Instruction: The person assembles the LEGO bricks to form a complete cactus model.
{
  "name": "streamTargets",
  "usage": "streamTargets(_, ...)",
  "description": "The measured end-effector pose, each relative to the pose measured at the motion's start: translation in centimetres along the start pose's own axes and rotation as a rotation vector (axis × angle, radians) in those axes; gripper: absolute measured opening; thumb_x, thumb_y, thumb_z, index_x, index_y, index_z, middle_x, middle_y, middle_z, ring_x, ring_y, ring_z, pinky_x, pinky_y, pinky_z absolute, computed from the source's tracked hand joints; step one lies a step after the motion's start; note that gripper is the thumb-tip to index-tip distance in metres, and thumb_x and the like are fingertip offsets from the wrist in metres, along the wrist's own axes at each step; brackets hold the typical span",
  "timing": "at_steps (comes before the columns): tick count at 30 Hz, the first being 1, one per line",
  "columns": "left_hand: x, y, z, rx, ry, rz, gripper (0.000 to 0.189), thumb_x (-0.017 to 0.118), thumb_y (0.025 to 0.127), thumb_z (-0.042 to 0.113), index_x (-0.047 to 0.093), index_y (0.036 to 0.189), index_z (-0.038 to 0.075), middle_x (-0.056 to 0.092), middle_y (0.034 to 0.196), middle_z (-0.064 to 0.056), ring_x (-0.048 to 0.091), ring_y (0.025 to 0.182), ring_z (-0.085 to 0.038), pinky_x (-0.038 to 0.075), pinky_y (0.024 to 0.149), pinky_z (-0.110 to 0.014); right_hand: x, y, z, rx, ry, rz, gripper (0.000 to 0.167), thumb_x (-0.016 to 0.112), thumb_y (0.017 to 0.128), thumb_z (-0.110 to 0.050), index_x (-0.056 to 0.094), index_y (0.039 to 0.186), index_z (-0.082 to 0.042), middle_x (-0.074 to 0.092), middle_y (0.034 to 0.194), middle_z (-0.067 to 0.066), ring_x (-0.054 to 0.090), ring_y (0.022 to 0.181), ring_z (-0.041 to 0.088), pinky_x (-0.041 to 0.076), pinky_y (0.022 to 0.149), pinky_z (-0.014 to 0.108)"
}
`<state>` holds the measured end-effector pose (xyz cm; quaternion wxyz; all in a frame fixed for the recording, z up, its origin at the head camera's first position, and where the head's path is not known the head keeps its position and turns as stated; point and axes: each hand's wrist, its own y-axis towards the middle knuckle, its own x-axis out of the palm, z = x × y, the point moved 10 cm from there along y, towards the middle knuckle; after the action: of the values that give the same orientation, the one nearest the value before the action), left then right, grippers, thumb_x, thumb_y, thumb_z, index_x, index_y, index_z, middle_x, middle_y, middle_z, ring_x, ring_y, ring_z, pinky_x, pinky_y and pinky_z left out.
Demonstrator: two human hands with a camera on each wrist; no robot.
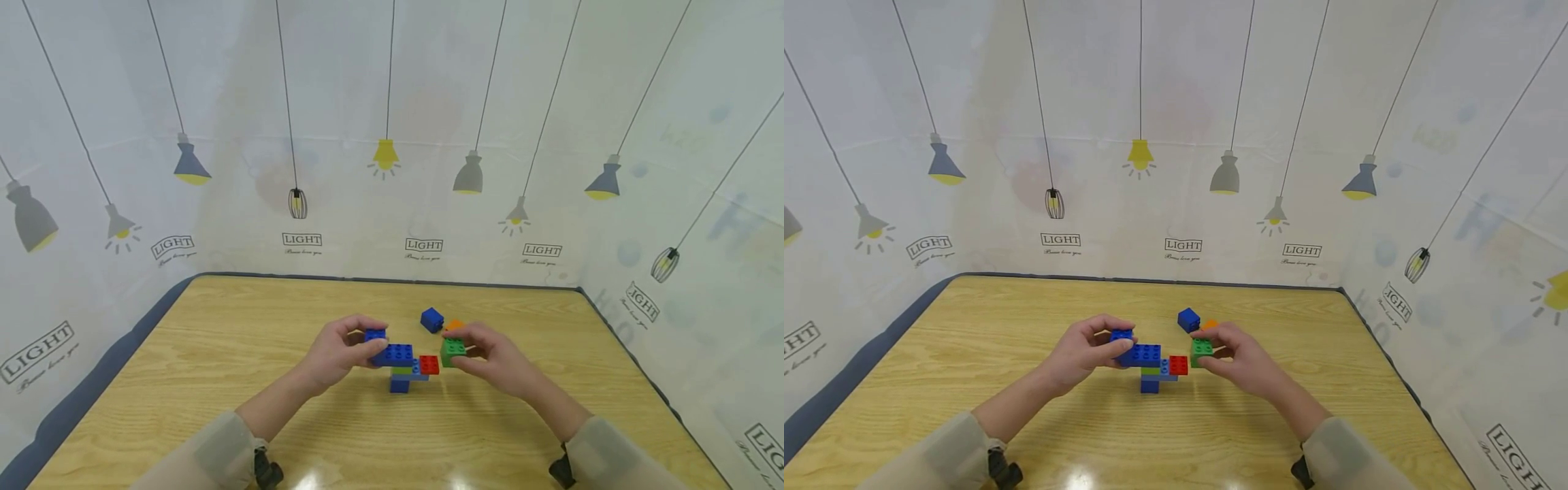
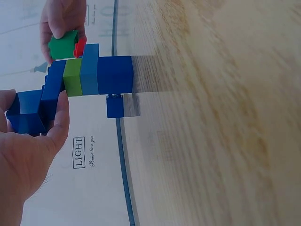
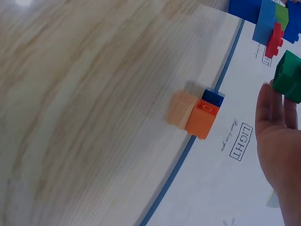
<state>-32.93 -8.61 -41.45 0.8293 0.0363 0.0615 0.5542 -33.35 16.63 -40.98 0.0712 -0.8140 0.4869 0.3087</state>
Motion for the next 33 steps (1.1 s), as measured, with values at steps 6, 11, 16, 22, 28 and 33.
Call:
streamTargets(6,0.0,0.0,0.0,-0.004,0.000,0.005,0.037,0.077,0.105,0.016,0.071,0.139,0.003,0.068,0.132,-0.019,0.074,0.105,-0.021,0.070,0.087,-0.041,0.9,0.7,-0.5,-0.028,0.006,-0.009,0.042,0.075,0.106,-0.017,0.068,0.147,-0.016,0.071,0.128,0.009,0.070,0.115,0.025,0.062,0.100,0.029)
streamTargets(11,0.0,0.1,-0.2,-0.017,0.003,0.008,0.036,0.077,0.104,0.016,0.072,0.138,0.004,0.068,0.133,-0.018,0.073,0.106,-0.020,0.070,0.087,-0.042,1.4,1.0,-0.4,-0.007,0.004,-0.010,0.042,0.078,0.103,-0.017,0.069,0.144,-0.014,0.072,0.126,0.008,0.070,0.114,0.024,0.062,0.101,0.031)
streamTargets(16,0.0,0.1,-0.2,-0.019,0.007,0.004,0.036,0.078,0.104,0.016,0.072,0.137,0.004,0.069,0.131,-0.017,0.073,0.106,-0.020,0.070,0.086,-0.042,1.8,1.0,-0.4,0.018,0.014,-0.023,0.041,0.079,0.103,-0.018,0.069,0.143,-0.014,0.073,0.128,0.009,0.070,0.116,0.028,0.063,0.098,0.031)
streamTargets(22,-0.1,0.1,-0.1,-0.013,0.006,-0.001,0.036,0.077,0.104,0.017,0.072,0.138,0.004,0.069,0.131,-0.017,0.073,0.106,-0.021,0.070,0.086,-0.041,2.5,0.8,0.4,0.094,0.137,-0.073,0.045,0.075,0.106,-0.019,0.063,0.150,-0.013,0.066,0.140,0.021,0.074,0.121,0.038,0.066,0.094,0.032)
streamTargets(28,-0.1,0.1,-0.2,-0.011,-0.002,-0.003,0.037,0.077,0.105,0.017,0.072,0.138,0.003,0.069,0.129,-0.015,0.072,0.105,-0.020,0.070,0.085,-0.040,3.3,0.7,0.9,0.129,0.295,-0.114,0.049,0.069,0.110,-0.017,0.054,0.155,-0.006,0.056,0.137,0.029,0.076,0.116,0.049,0.067,0.096,0.054)
streamTargets(33,-0.1,0.0,-0.1,-0.008,-0.004,-0.001,0.036,0.077,0.104,0.016,0.072,0.138,0.003,0.069,0.127,-0.013,0.072,0.104,-0.020,0.070,0.084,-0.040,3.5,0.6,0.9,0.121,0.328,-0.113,0.049,0.066,0.112,-0.017,0.051,0.156,-0.006,0.057,0.137,0.029,0.078,0.115,0.042,0.066,0.095,0.058)
